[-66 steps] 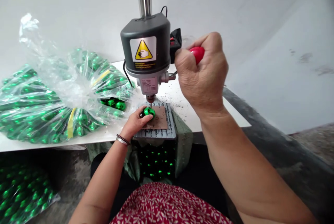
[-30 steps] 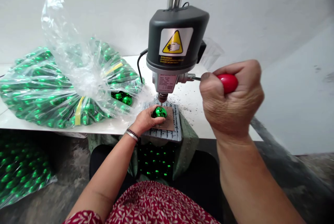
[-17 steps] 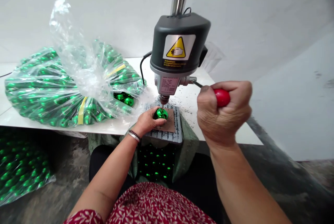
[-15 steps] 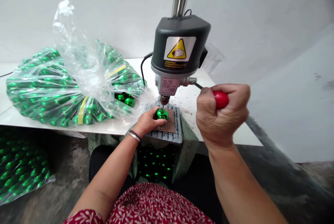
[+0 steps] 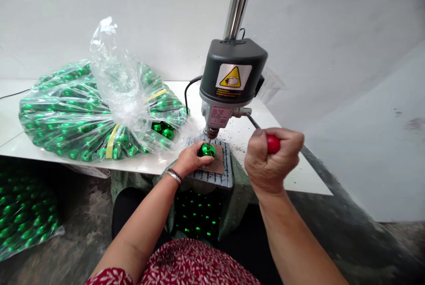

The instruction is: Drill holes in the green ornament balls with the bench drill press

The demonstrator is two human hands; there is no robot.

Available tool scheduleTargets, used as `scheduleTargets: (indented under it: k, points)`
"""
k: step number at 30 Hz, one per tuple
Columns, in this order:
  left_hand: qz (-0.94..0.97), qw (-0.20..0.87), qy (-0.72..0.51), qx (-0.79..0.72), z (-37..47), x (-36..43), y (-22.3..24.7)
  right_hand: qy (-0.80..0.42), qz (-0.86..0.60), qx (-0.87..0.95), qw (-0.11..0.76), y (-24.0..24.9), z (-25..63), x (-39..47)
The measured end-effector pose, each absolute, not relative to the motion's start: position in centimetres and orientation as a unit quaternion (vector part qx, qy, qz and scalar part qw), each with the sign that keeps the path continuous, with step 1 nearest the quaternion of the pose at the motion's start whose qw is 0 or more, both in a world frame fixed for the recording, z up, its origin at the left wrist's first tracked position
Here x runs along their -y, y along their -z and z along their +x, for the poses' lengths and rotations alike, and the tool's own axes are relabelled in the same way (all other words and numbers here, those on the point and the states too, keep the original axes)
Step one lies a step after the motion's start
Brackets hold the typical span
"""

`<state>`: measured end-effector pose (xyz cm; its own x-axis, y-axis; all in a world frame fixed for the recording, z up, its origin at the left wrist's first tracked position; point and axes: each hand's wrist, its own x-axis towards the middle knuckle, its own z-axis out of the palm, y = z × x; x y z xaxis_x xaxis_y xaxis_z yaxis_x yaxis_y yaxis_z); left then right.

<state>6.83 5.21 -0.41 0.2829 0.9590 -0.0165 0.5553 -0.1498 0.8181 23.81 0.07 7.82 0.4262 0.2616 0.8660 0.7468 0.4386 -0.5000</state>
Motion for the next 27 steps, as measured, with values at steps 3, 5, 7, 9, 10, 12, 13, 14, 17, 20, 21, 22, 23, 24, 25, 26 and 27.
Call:
scheduleTargets:
  k: [3,5,7,9,10,12,13,14,17,20,21,22,23,24,25,26,27]
  points:
    - [0.706,0.376,-0.272,-0.535,6.9,-5.3,0.5,0.179,-0.499,0.505,0.681,-7.7,23.9,0.0]
    - [0.702,0.383,-0.277,-0.532,6.9,-5.3,0.6,0.174,-0.509,0.501,0.678,-8.7,24.1,-0.2]
    - [0.697,0.392,-0.29,-0.526,7.0,-5.3,0.9,0.157,-0.522,0.507,0.668,-10.8,24.3,-0.7]
    - [0.691,0.404,-0.309,-0.514,6.9,-5.1,1.1,0.123,-0.533,0.515,0.66,-13.3,24.5,-1.4]
    - [0.688,0.413,-0.317,-0.505,6.7,-4.9,1.1,0.105,-0.54,0.52,0.654,-14.4,24.6,-1.7]
    - [0.685,0.436,-0.327,-0.484,6.1,-4.4,0.9,0.079,-0.558,0.524,0.639,-16.1,24.7,-2.3]
    - [0.685,0.448,-0.329,-0.472,5.6,-4.1,0.7,0.069,-0.568,0.522,0.633,-16.6,24.7,-2.4]
    - [0.689,0.459,-0.325,-0.457,5.0,-3.7,0.4,0.063,-0.576,0.518,0.629,-16.9,24.6,-2.6]
    - [0.718,0.494,-0.283,-0.402,3.4,-2.8,-0.4,0.06,-0.578,0.515,0.63,-16.7,24.5,-2.7]
    - [0.731,0.51,-0.251,-0.377,2.3,-2.3,-1.1,0.073,-0.565,0.519,0.637,-16.2,24.5,-2.9]
    - [0.732,0.494,-0.257,-0.392,2.1,-2.3,-1.3,0.078,-0.563,0.518,0.639,-16.1,24.6,-2.9]
    - [0.733,0.459,-0.267,-0.424,1.9,-2.5,-1.5,0.083,-0.56,0.517,0.642,-16.0,24.6,-3.0]
    - [0.734,0.405,-0.279,-0.468,1.7,-2.9,-1.8,0.088,-0.557,0.516,0.645,-15.9,24.7,-3.1]
    - [0.735,0.335,-0.284,-0.517,1.5,-3.5,-2.1,0.092,-0.553,0.515,0.649,-15.9,24.8,-3.1]
    - [0.733,0.256,-0.279,-0.565,1.3,-4.2,-2.5,0.094,-0.549,0.513,0.653,-15.8,24.8,-3.1]
    - [0.727,0.176,-0.263,-0.609,1.0,-5.1,-2.9,0.095,-0.547,0.511,0.656,-15.8,24.9,-3.1]
    - [0.72,0.106,-0.232,-0.645,0.7,-6.1,-3.4,0.095,-0.545,0.51,0.659,-15.8,24.9,-3.1]
